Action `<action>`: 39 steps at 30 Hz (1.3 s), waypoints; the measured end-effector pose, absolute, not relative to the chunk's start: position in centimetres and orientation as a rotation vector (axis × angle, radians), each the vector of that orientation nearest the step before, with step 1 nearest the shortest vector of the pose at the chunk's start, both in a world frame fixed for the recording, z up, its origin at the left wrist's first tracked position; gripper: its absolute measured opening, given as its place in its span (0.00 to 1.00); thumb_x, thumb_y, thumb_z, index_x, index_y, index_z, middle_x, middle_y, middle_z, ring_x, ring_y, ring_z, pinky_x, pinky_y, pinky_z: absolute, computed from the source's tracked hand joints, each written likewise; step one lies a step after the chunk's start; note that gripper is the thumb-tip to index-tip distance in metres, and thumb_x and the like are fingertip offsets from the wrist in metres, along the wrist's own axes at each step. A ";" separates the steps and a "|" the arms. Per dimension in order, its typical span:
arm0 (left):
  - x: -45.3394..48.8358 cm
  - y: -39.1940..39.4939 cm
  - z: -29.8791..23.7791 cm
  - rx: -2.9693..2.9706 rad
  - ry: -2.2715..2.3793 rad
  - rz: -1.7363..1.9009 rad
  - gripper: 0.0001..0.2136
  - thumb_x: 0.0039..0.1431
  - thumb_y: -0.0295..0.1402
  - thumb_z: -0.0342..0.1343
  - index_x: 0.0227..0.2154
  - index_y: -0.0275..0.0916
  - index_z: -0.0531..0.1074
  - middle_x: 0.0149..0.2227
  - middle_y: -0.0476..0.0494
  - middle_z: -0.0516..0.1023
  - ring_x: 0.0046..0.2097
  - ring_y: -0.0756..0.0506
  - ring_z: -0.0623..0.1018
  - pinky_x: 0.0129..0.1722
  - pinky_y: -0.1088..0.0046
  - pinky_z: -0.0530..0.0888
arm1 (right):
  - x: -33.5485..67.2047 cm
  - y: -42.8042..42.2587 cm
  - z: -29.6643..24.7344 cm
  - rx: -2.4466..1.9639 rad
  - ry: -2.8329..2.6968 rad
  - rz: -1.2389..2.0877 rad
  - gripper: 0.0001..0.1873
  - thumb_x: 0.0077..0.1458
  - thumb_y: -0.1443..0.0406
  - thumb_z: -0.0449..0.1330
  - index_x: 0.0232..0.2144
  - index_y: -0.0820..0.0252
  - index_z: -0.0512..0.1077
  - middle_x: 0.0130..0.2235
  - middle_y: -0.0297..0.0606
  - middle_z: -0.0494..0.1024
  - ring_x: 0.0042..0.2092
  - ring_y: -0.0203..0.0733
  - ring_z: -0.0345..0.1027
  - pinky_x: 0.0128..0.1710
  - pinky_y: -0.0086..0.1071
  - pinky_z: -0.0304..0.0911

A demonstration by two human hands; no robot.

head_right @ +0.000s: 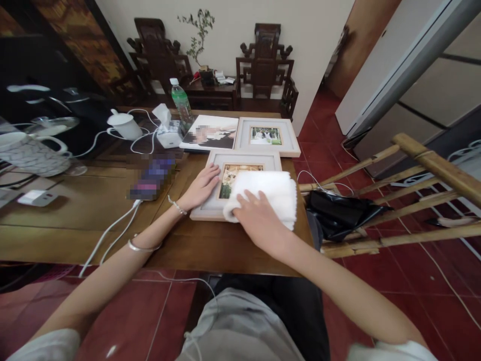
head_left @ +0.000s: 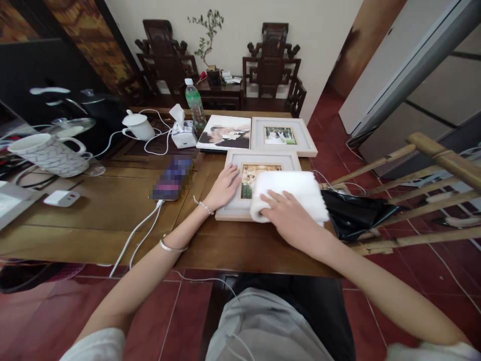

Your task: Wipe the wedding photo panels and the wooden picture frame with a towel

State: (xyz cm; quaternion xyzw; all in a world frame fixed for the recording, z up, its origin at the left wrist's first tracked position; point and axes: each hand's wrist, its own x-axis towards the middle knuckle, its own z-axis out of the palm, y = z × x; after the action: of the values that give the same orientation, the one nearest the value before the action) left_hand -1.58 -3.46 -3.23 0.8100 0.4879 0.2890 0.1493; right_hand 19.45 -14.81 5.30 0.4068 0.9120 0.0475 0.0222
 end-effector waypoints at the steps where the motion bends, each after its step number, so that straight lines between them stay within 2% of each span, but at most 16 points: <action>1: -1.6 -3.4 -3.3 2.330 1.400 0.843 0.23 0.66 0.38 0.39 0.55 0.28 0.67 0.61 0.32 0.65 0.66 0.39 0.58 0.66 0.54 0.55 | 18.2 -14.6 5.1 1.237 2.866 0.148 0.17 0.58 0.77 0.50 0.42 0.61 0.74 0.56 0.49 0.70 0.60 0.56 0.59 0.54 0.52 0.57; 5: -1.9 -3.4 -3.5 2.406 1.373 0.865 0.22 0.67 0.36 0.37 0.56 0.31 0.66 0.61 0.35 0.66 0.66 0.39 0.58 0.65 0.53 0.56 | 15.0 -14.0 4.1 1.202 2.951 0.215 0.13 0.60 0.74 0.50 0.36 0.63 0.75 0.52 0.51 0.73 0.57 0.53 0.62 0.53 0.50 0.57; 9: -1.9 -3.6 -3.3 2.481 1.348 0.827 0.22 0.67 0.36 0.39 0.55 0.29 0.66 0.61 0.31 0.65 0.66 0.37 0.58 0.65 0.51 0.56 | 17.1 -15.0 3.9 1.303 2.875 0.298 0.13 0.60 0.73 0.52 0.38 0.63 0.76 0.55 0.52 0.71 0.59 0.54 0.60 0.57 0.50 0.55; 12: -1.9 -3.6 -3.3 2.501 1.344 0.827 0.21 0.66 0.36 0.40 0.55 0.30 0.66 0.60 0.31 0.66 0.66 0.36 0.58 0.64 0.50 0.57 | 21.0 -16.5 4.2 1.446 2.716 0.369 0.14 0.57 0.75 0.54 0.40 0.63 0.77 0.57 0.52 0.70 0.60 0.56 0.60 0.57 0.51 0.56; 18: -1.8 -3.4 -3.6 2.507 1.307 0.827 0.20 0.65 0.36 0.42 0.55 0.33 0.66 0.61 0.33 0.65 0.66 0.36 0.57 0.64 0.49 0.57 | 26.6 -16.6 3.9 1.573 2.603 0.490 0.18 0.49 0.79 0.54 0.35 0.60 0.78 0.60 0.45 0.67 0.63 0.56 0.56 0.58 0.51 0.56; 21: -1.8 -3.5 -3.5 2.479 1.307 0.822 0.20 0.65 0.35 0.42 0.55 0.32 0.66 0.61 0.30 0.65 0.67 0.35 0.56 0.64 0.49 0.57 | 27.4 -13.6 3.4 1.614 2.616 0.447 0.21 0.47 0.81 0.52 0.38 0.63 0.77 0.62 0.46 0.65 0.64 0.56 0.52 0.58 0.52 0.55; 24: -1.7 -3.6 -3.5 2.459 1.312 0.822 0.20 0.65 0.35 0.43 0.55 0.31 0.66 0.61 0.29 0.64 0.67 0.35 0.55 0.64 0.50 0.57 | 26.9 -9.2 3.8 1.713 2.634 0.397 0.27 0.46 0.82 0.48 0.45 0.66 0.74 0.62 0.49 0.64 0.65 0.57 0.51 0.56 0.53 0.57; 26: -1.7 -3.6 -3.5 2.461 1.315 0.827 0.20 0.66 0.35 0.43 0.54 0.30 0.66 0.61 0.29 0.65 0.67 0.35 0.56 0.64 0.50 0.57 | 25.5 -6.3 4.4 1.786 2.678 0.429 0.28 0.47 0.81 0.47 0.50 0.68 0.71 0.64 0.53 0.60 0.65 0.58 0.50 0.55 0.54 0.58; 27: -1.7 -3.5 -3.5 2.464 1.319 0.832 0.20 0.66 0.35 0.43 0.54 0.31 0.67 0.60 0.30 0.65 0.66 0.35 0.56 0.64 0.50 0.57 | 24.4 -5.1 4.7 1.801 2.719 0.458 0.28 0.49 0.81 0.47 0.51 0.68 0.70 0.65 0.52 0.58 0.65 0.59 0.49 0.56 0.56 0.57; 31: -1.7 -3.5 -3.2 2.484 1.300 0.866 0.19 0.66 0.35 0.43 0.54 0.33 0.68 0.60 0.33 0.67 0.66 0.36 0.58 0.64 0.50 0.58 | 18.5 -1.5 4.8 1.431 2.944 0.566 0.22 0.57 0.76 0.48 0.49 0.61 0.73 0.67 0.40 0.54 0.68 0.55 0.41 0.63 0.58 0.43; 33: -1.6 -3.7 -2.8 2.498 1.269 0.875 0.19 0.66 0.34 0.43 0.54 0.32 0.68 0.59 0.33 0.67 0.65 0.37 0.60 0.64 0.51 0.59 | 15.8 -0.5 4.2 1.257 2.982 0.576 0.19 0.60 0.73 0.48 0.47 0.60 0.74 0.67 0.39 0.54 0.68 0.54 0.40 0.64 0.59 0.38; 36: -1.5 -3.8 -2.6 2.507 1.266 0.873 0.18 0.65 0.33 0.43 0.54 0.34 0.68 0.57 0.34 0.69 0.63 0.38 0.63 0.63 0.52 0.60 | 13.8 0.5 2.9 1.263 2.926 0.530 0.17 0.62 0.71 0.48 0.46 0.64 0.75 0.66 0.43 0.56 0.67 0.55 0.42 0.64 0.58 0.39; 39: -1.6 -3.8 -2.9 2.507 1.306 0.854 0.19 0.65 0.33 0.43 0.54 0.32 0.68 0.59 0.32 0.67 0.65 0.36 0.59 0.64 0.50 0.59 | 15.0 0.9 2.4 1.376 2.841 0.507 0.16 0.60 0.73 0.50 0.45 0.65 0.75 0.65 0.45 0.58 0.67 0.55 0.42 0.63 0.58 0.42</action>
State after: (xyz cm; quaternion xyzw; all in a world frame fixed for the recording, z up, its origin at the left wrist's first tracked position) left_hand -1.57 -3.79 -2.94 0.8451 0.4405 0.2879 0.0942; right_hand 15.02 0.91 2.38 0.4301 0.8883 0.1585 -0.0278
